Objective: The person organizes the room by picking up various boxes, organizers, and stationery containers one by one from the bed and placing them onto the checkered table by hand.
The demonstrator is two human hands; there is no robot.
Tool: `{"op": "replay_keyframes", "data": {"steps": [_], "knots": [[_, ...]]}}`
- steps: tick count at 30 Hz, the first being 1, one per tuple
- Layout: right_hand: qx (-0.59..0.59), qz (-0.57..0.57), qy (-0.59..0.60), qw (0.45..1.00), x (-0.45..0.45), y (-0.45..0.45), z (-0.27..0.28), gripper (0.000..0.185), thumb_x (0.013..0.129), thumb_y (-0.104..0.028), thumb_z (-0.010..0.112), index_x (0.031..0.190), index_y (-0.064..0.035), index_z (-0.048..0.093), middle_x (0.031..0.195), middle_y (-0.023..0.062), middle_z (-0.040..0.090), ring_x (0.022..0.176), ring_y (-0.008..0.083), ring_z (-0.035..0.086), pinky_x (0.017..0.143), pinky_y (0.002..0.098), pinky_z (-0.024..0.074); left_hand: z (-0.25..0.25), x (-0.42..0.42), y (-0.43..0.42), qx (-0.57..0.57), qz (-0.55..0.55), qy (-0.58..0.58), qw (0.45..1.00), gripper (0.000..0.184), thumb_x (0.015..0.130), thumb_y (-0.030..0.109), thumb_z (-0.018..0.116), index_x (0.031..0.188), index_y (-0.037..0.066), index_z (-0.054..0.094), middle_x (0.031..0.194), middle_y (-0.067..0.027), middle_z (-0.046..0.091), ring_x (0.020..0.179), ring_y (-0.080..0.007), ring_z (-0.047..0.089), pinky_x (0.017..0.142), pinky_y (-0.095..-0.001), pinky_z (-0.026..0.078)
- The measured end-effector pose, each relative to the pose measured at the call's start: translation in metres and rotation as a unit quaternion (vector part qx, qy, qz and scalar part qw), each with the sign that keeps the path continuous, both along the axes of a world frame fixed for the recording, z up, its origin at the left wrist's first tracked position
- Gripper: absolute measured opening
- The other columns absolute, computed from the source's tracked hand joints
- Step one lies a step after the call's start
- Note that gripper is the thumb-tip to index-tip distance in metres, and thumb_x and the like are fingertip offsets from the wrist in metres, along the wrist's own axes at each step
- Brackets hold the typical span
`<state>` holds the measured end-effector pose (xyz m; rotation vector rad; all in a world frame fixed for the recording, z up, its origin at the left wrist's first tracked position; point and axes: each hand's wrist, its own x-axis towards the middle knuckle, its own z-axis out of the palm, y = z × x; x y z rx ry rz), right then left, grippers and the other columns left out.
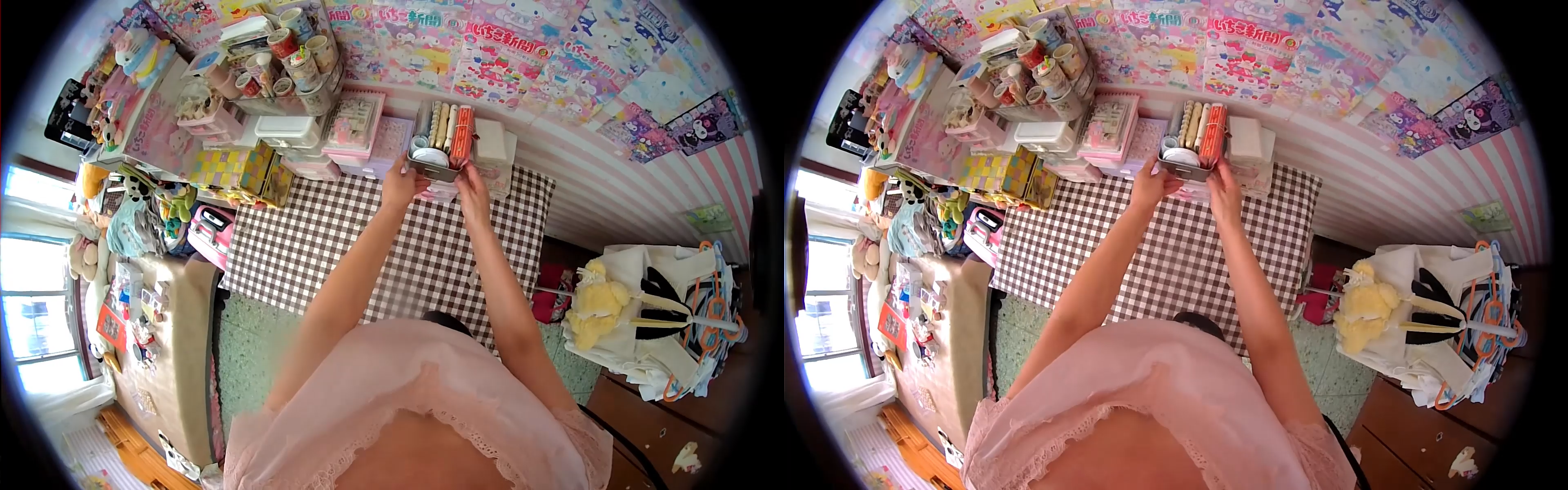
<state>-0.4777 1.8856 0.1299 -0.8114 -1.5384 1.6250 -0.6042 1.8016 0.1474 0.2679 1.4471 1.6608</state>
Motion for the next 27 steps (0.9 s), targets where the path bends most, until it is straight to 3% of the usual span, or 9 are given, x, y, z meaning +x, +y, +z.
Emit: {"op": "replay_keyframes", "data": {"steps": [3,6,8,9,14,19,23,26,27], "knots": [[0.033,0.034,0.023,0.999,-0.005,-0.002,0.004,0.044,0.079,-0.002,0.048,0.122,-0.0017,0.040,0.115,0.0086,0.048,0.104,0.0142,0.046,0.087,0.0233,0.0347,0.005,-0.005,-0.009,0.013,0.003,0.018,1.000,0.053,0.084,-0.001,0.036,0.132,0.004,0.015,0.084,-0.0167,0.058,0.073,-0.0232,0.061,0.064,-0.0280,0.052],[0.024,0.042,-0.045,0.998,-0.018,-0.008,0.008,0.042,0.079,-0.002,0.048,0.121,-0.0023,0.042,0.109,0.0077,0.052,0.101,0.0140,0.049,0.085,0.0228,0.0359,0.002,-0.014,-0.020,0.011,0.058,0.007,0.998,0.053,0.084,-0.001,0.036,0.132,0.004,0.014,0.084,-0.0163,0.058,0.072,-0.0222,0.061,0.062,-0.0275,0.052],[-0.017,0.064,-0.003,0.998,-0.034,-0.012,0.004,0.036,0.081,-0.007,0.049,0.116,-0.0030,0.047,0.098,0.0013,0.053,0.087,0.0082,0.049,0.076,0.0224,0.0388,-0.007,-0.023,-0.026,0.008,0.063,0.002,0.998,0.050,0.085,0.001,0.036,0.131,0.004,0.016,0.084,-0.0142,0.057,0.071,-0.0211,0.061,0.062,-0.0271,0.052],[-0.039,0.065,-0.056,0.996,-0.038,-0.016,0.007,0.035,0.082,-0.009,0.051,0.117,-0.0041,0.047,0.101,0.0024,0.054,0.089,0.0093,0.049,0.078,0.0231,0.0394,-0.010,-0.026,-0.028,-0.001,0.077,-0.004,0.997,0.049,0.086,0.002,0.036,0.131,0.004,0.017,0.084,-0.0130,0.056,0.071,-0.0205,0.060,0.062,-0.0269,0.052],[0.016,0.079,-0.006,0.997,-0.061,-0.027,-0.004,0.041,0.082,-0.011,0.052,0.121,-0.0060,0.041,0.102,0.0066,0.056,0.095,0.0141,0.052,0.081,0.0252,0.0395,-0.016,-0.028,-0.032,0.019,0.097,-0.014,0.995,0.051,0.088,0.009,0.038,0.131,0.004,0.012,0.090,-0.0120,0.052,0.081,-0.0200,0.057,0.071,-0.0296,0.050],[0.038,0.086,-0.090,0.991,-0.062,-0.021,-0.002,0.040,0.082,-0.011,0.050,0.121,-0.0084,0.041,0.106,0.0050,0.054,0.097,0.0131,0.050,0.083,0.0253,0.0373,-0.016,-0.031,-0.032,0.024,0.140,-0.086,0.986,0.059,0.086,0.008,0.040,0.130,-0.005,0.003,0.099,-0.0158,0.052,0.085,-0.0219,0.056,0.076,-0.0316,0.049],[0.024,0.114,-0.040,0.992,-0.060,-0.009,-0.007,0.046,0.079,-0.013,0.056,0.122,-0.0061,0.039,0.105,0.0105,0.055,0.090,0.0161,0.054,0.079,0.0269,0.0412,-0.015,-0.031,-0.032,0.024,0.123,-0.090,0.988,0.045,0.084,0.008,0.042,0.122,-0.006,0.022,0.100,-0.0171,0.051,0.088,-0.0248,0.054,0.078,-0.0328,0.048],[0.046,0.121,-0.037,0.991,-0.049,-0.010,0.010,0.049,0.075,-0.014,0.059,0.119,-0.0042,0.040,0.109,0.0135,0.051,0.094,0.0205,0.052,0.081,0.0298,0.0401,-0.018,-0.028,-0.035,0.048,0.120,-0.102,0.986,0.047,0.084,0.007,0.042,0.123,-0.006,0.020,0.100,-0.0171,0.051,0.089,-0.0249,0.054,0.078,-0.0332,0.047],[0.219,0.001,-0.112,0.969,-0.039,-0.014,0.030,0.051,0.074,-0.015,0.061,0.119,-0.0046,0.040,0.110,0.0132,0.049,0.099,0.0234,0.048,0.084,0.0331,0.0378,-0.011,-0.022,-0.036,0.048,0.135,-0.099,0.985,0.046,0.083,0.007,0.042,0.122,-0.006,0.021,0.101,-0.0169,0.050,0.089,-0.0249,0.054,0.078,-0.0340,0.047]]}}
